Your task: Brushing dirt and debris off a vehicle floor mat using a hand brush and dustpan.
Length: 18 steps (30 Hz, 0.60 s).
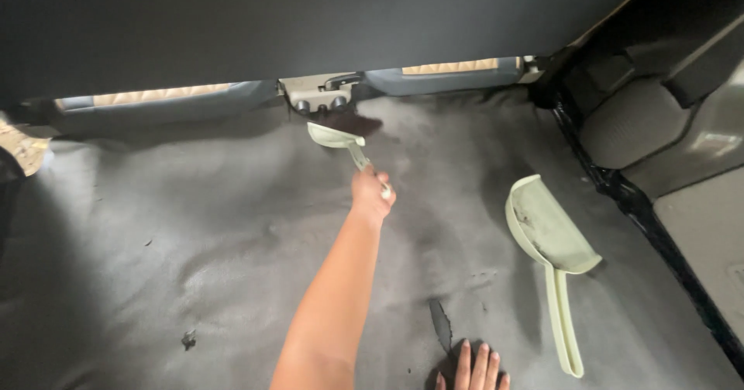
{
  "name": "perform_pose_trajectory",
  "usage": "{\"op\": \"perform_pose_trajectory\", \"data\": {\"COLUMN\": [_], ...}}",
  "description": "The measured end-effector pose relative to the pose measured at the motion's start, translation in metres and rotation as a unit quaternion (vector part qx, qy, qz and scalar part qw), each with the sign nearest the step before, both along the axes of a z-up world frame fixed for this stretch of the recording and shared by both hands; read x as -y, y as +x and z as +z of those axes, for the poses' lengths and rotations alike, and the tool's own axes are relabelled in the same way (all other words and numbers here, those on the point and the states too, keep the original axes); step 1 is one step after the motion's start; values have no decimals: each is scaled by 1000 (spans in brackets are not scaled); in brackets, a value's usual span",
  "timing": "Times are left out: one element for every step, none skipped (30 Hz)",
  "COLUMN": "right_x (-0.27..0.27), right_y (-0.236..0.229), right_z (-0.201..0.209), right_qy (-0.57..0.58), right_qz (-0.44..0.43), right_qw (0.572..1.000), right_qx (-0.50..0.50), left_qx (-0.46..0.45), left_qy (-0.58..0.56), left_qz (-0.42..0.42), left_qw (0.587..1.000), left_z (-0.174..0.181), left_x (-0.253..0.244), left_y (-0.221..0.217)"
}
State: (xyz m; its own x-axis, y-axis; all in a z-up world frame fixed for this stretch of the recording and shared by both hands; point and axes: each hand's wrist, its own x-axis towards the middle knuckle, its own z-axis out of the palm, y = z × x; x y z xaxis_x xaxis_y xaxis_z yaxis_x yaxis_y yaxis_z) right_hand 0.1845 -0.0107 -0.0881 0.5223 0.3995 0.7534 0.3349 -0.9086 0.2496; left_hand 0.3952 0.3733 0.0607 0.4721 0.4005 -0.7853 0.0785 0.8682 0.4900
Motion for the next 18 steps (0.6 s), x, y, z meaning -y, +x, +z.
{"op": "perform_pose_trajectory", "data": {"right_x": [0,0,0,0,-1,-3,-6,-9,-8,-7,-5,-9,-10,-11,-11,-13,-13,-11], "right_y": [0,1,1,2,2,-2,-5,-9,-11,-12,-13,-14,-14,-14,-15,-16,-19,-20], "right_z": [-1,-2,0,3,5,11,17,23,23,24,22,22,23,25,26,26,28,29], "right_qy": [1,2,3,2,1,3,1,-1,-2,-10,-16,-14,-1,12,12,19,26,25], "right_qz": [2,4,5,8,11,11,-1,-14,-12,-15,-22,-24,-19,-14,-16,-20,-20,-19], "right_qw": [1000,1000,1000,1000,1000,1000,1000,999,999,998,998,998,998,998,998,997,995,995], "right_qx": [5,9,7,11,14,12,-15,-43,-45,-55,-64,-64,-63,-62,-61,-77,-94,-97], "left_qx": [38,75,74,53,32,29,-8,-45,-47,-23,2,2,-36,-75,-75,-35,2,0], "left_qy": [-20,-39,-37,-35,-32,-30,13,55,55,38,23,24,54,84,84,42,-1,-3], "left_qz": [54,107,108,95,82,82,30,-22,-20,-3,11,9,81,153,151,55,-39,-38], "left_qw": [998,991,991,993,996,996,999,997,997,999,1000,1000,995,982,982,997,999,999], "left_z": [6,12,-18,-49,-79,-56,-34,-12,-17,-22,-26,-24,-22,-21,-32,-43,-55,-25], "left_x": [-9,-18,-24,-29,-35,-17,-1,14,13,12,13,4,-4,-11,-14,-17,-22,-10], "left_y": [-5,-10,5,21,36,30,22,13,10,7,6,4,3,2,5,9,8,-2]}}
